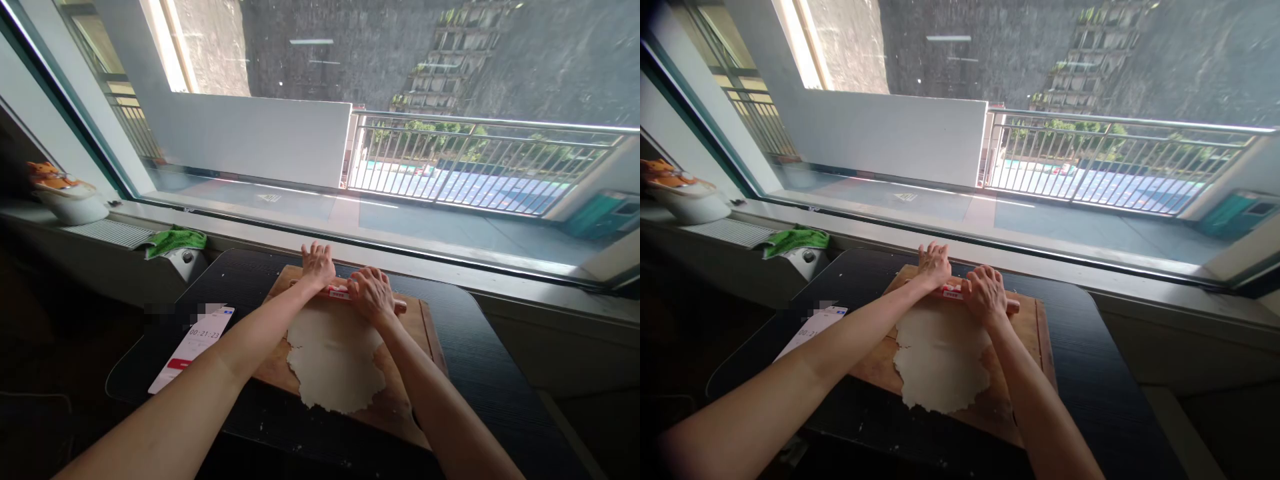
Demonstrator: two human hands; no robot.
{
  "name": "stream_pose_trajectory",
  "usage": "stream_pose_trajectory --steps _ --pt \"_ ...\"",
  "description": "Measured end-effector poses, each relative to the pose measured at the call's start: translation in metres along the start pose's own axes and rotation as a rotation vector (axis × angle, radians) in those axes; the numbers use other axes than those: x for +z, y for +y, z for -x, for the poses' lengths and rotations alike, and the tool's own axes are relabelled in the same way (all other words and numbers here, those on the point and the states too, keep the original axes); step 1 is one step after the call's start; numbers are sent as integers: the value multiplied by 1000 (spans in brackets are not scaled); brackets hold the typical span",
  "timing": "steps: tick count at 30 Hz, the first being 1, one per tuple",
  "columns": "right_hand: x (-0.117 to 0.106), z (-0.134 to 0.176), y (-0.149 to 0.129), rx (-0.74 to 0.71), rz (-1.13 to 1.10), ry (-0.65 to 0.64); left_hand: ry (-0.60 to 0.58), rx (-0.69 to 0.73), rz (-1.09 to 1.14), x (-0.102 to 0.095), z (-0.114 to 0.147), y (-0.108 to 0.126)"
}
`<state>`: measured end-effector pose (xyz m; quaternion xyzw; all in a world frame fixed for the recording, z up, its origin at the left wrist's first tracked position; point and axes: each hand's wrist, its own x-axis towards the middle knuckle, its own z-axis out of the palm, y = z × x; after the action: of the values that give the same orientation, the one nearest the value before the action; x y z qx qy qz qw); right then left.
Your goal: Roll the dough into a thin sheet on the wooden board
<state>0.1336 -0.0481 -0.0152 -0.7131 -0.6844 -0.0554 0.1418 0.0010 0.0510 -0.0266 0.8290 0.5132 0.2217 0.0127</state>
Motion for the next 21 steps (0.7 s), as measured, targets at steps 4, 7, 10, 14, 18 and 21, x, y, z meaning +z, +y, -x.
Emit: stream_pose_trajectory --steps 4,7,10,14,18,21 --pt "-2 3 -8 198 19 -136 78 91 17 -10 10 2" --pt "-7 1 -9 225 3 -215 103 130 39 -17 21 1" --pt "-11 3 -11 226 11 -228 75 190 43 -20 35 -2" --pt "-12 9 -14 249 10 -269 5 216 30 -17 52 -4" --pt "-9 8 -13 224 24 -261 -64 12 28 -8 51 -1" --pt "-4 -4 -8 248 21 -244 -126 -14 30 -3 35 -1"
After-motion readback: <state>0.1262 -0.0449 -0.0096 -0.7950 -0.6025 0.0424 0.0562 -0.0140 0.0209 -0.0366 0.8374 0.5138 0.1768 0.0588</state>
